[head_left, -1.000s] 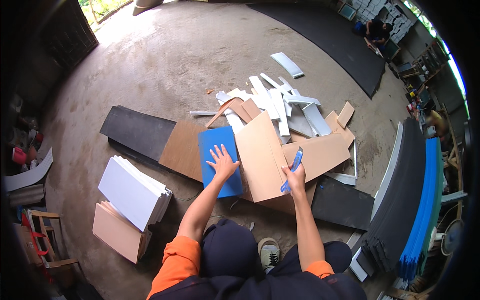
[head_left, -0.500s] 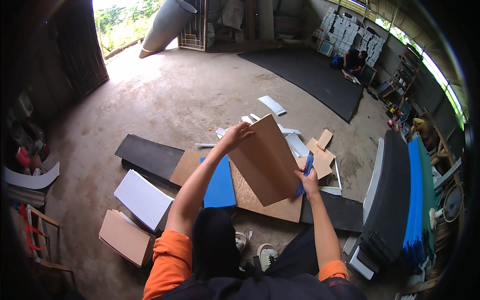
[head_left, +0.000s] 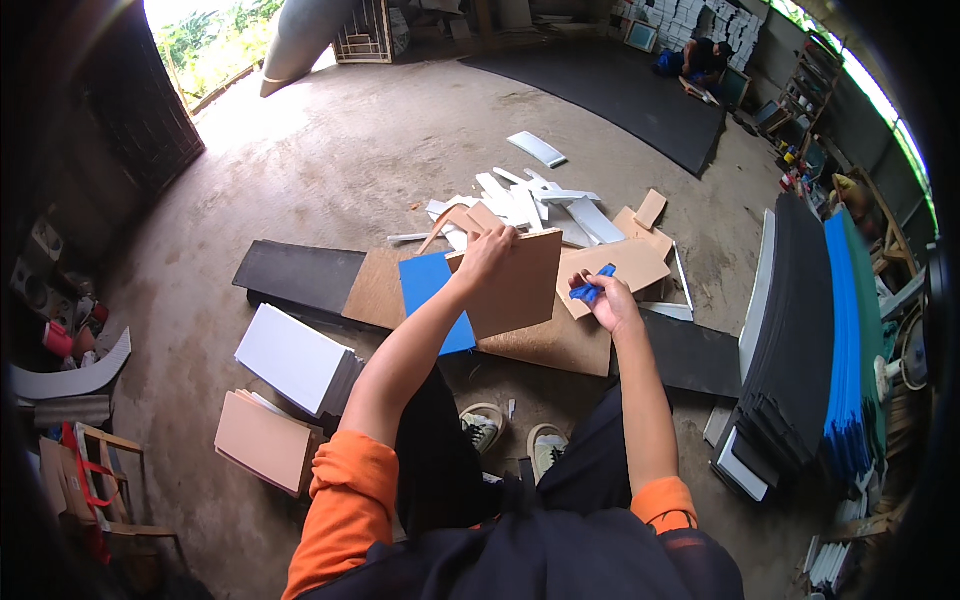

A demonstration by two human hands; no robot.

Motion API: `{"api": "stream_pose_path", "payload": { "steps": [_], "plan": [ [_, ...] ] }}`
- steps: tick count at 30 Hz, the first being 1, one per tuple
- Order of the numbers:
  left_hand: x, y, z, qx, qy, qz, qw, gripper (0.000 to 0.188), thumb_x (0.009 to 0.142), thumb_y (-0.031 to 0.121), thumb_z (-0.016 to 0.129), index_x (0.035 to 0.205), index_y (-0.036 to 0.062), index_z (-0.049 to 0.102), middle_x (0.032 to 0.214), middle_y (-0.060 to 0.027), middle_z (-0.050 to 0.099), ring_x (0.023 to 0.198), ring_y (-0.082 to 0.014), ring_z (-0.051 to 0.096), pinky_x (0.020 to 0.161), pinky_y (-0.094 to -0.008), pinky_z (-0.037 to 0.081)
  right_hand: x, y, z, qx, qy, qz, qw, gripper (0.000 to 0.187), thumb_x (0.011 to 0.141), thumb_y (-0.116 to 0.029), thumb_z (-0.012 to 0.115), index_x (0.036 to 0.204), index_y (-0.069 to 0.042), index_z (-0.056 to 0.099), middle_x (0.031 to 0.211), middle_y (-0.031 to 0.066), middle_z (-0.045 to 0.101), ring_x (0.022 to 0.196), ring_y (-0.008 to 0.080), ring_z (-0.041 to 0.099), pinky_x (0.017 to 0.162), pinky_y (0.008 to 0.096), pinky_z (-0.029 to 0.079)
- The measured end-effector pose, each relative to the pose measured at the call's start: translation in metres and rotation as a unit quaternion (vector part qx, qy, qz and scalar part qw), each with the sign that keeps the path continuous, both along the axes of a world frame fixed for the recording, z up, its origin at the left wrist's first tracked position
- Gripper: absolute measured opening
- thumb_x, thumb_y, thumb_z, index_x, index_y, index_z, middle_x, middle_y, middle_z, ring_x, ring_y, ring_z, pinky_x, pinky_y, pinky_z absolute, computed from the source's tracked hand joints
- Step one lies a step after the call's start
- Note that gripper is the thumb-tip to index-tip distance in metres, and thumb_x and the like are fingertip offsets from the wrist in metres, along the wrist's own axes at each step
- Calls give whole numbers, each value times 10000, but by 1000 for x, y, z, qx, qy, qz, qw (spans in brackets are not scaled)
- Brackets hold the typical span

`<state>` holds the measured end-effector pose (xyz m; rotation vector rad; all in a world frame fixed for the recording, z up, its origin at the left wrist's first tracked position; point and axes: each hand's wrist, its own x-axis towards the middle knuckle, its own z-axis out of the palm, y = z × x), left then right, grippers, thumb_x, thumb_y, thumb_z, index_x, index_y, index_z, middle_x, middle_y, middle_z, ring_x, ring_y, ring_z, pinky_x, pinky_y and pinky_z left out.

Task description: The person sits on the floor and uses a blue utility knife to cut a blue rectangular board and a brown cardboard sheet. They repeatedly align the blue board on the brown sheet, cut along the edges, and separate the pieces, discarding the excess brown cardboard.

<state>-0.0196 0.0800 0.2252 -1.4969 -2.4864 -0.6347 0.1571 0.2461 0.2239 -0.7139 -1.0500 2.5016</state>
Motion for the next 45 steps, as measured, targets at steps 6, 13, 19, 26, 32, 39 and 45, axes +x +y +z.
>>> {"api": "stream_pose_path", "payload": {
  "steps": [6,13,19,26,32,39,45],
  "plan": [
    [11,18,-18,-11,31,4,999,227,767,122,513,982,53,493,903,-98,563,885,-258,580,760,-434,388,6,9,-3,69,12,33,997,342,820,82,419,1141,70,302,996,185,464,846,299,570,696,357,517],
    [22,35,-9,-5,43,-28,999,258,791,186,524,1010,52,497,911,-101,571,871,-252,585,761,-429,403,2,-3,0,375,-184,18,908,209,903,-168,445,971,29,446,719,81,536,492,138,548,398,257,421],
    [25,48,1,27,36,-27,999,227,811,241,527,971,82,544,855,-91,587,852,-244,587,749,-411,420,-8,-22,-20,590,-255,42,765,258,892,-173,425,993,39,318,704,273,566,653,398,595,580,461,470],
    [19,56,-4,50,12,-95,994,180,788,130,511,944,41,526,814,-118,593,796,-275,590,694,-378,466,-16,-26,-18,609,-264,27,748,415,935,-321,305,892,60,465,762,321,565,773,455,564,685,490,451],
    [20,56,-9,7,-12,-97,995,184,765,82,504,931,2,497,778,-145,591,776,-297,593,682,-385,468,-23,-32,-18,633,-290,22,717,464,938,-331,283,837,65,502,751,312,571,759,452,570,674,489,466],
    [20,54,-9,32,8,-85,996,211,761,72,503,963,11,497,798,-139,591,779,-293,596,691,-377,469,-27,-34,-22,641,-285,20,712,467,939,-311,285,812,70,522,731,312,569,743,452,571,662,483,474],
    [17,55,-16,37,20,-85,996,196,762,71,497,947,9,498,795,-136,594,762,-283,604,685,-376,476,-28,-38,-24,656,-279,7,701,455,937,-297,304,796,81,514,696,306,569,706,440,581,636,471,484]
  ]
}}
